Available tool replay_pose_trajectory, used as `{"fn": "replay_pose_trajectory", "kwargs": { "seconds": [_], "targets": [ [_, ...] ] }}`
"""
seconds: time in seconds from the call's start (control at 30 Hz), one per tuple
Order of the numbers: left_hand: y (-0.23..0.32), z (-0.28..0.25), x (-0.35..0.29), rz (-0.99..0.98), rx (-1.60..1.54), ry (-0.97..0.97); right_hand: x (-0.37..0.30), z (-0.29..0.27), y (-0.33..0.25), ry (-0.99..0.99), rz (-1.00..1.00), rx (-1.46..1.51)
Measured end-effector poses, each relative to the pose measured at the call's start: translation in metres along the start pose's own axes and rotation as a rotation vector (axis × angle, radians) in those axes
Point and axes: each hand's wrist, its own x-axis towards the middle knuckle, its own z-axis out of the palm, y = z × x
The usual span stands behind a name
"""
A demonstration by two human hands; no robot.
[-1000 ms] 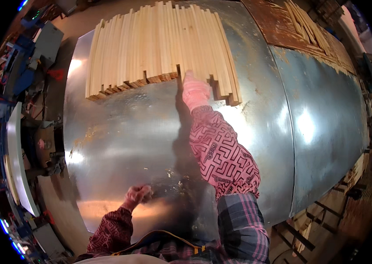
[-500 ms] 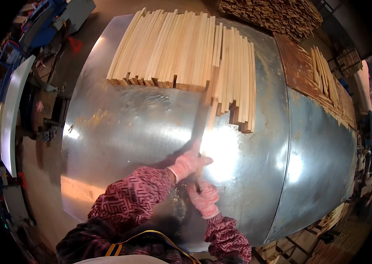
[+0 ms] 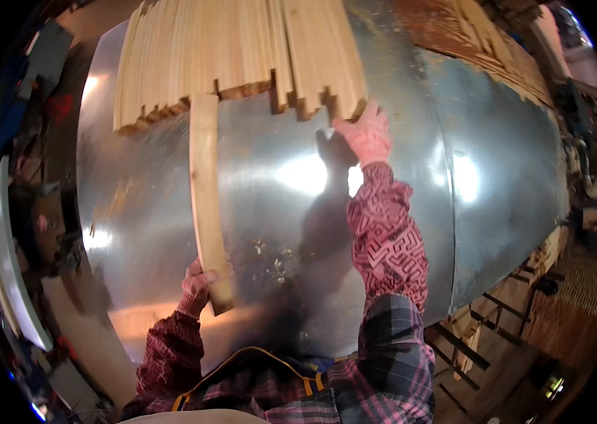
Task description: The person repeatedly picks up bundles of thin wooden planks from a metal table and stacks them onto a nearby rack. They also pick up individual planks and place them into a pile on the table. The task is performed by hand without tools.
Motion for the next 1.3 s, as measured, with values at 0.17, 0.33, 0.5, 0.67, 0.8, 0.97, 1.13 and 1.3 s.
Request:
{"fn": "replay_pose_trajectory", "kwargs": {
  "seconds": [0.17, 0.33, 0.5, 0.67, 0.8, 0.97, 1.13, 1.3],
  "targets": [
    [-0.010, 0.004, 0.005, -0.154, -0.123, -0.062, 0.036, -0.015, -0.024, -0.059, 0.010, -0.262],
    [-0.020, -0.021, 0.042, -0.194, -0.256, -0.156, 0.077, -0.032, 0.006, -0.142, 0.048, -0.158],
    [-0.018, -0.029, 0.028, -0.264, -0.306, -0.161, -0.012, -0.001, 0.114, -0.405, 0.334, 1.504],
    [-0.017, -0.053, 0.027, -0.264, -0.374, -0.185, -0.100, 0.030, 0.100, -0.857, 0.421, 2.517],
    [-0.014, -0.052, 0.031, -0.220, -0.372, -0.213, -0.105, 0.028, 0.085, -0.642, 0.415, 2.341],
    [-0.021, -0.059, 0.020, -0.202, -0.444, -0.212, -0.111, 0.030, 0.086, -0.613, 0.412, 2.275],
    [-0.007, -0.060, 0.034, -0.227, -0.368, -0.267, -0.094, 0.032, 0.086, -0.635, 0.325, 2.275],
    [0.006, -0.070, 0.052, -0.205, -0.353, -0.338, -0.045, 0.063, 0.104, -0.786, 0.080, 2.311]
  ]
}}
